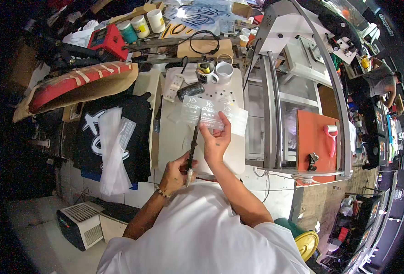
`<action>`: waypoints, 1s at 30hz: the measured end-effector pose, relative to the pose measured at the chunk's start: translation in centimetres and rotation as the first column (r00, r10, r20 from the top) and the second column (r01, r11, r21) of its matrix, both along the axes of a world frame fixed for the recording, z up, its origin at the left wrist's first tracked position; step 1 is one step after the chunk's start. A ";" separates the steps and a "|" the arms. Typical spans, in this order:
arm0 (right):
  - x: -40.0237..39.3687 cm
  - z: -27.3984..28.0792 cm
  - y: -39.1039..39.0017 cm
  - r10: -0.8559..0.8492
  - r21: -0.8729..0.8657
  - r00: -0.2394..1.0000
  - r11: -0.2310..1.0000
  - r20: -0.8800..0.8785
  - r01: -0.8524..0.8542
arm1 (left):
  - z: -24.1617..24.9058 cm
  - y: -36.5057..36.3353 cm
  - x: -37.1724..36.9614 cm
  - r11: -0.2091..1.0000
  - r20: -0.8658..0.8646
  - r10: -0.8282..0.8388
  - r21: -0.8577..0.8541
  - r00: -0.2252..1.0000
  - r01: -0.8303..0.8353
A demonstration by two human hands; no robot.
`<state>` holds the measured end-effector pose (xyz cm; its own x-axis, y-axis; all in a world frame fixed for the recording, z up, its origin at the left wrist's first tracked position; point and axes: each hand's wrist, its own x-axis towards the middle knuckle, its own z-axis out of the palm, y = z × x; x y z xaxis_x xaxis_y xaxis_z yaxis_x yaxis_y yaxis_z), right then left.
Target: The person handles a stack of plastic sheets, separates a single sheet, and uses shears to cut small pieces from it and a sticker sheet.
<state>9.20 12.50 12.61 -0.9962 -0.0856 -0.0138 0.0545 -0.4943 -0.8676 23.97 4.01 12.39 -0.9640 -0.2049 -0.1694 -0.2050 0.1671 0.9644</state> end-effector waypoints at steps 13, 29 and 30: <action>0.4 0.2 -0.4 -0.011 -0.029 1.000 1.000 0.029 0.011 | -0.6 0.0 -0.3 0.985 0.087 -0.008 0.170 0.996 -0.007; 0.3 -0.3 0.0 0.020 -0.005 1.000 1.000 -0.004 -0.021 | 0.2 0.3 -0.3 0.993 0.041 -0.001 0.121 0.999 -0.004; 0.3 -0.3 0.0 0.013 0.005 1.000 1.000 -0.015 -0.013 | 0.4 0.3 -0.3 0.992 0.043 -0.005 0.124 0.999 0.000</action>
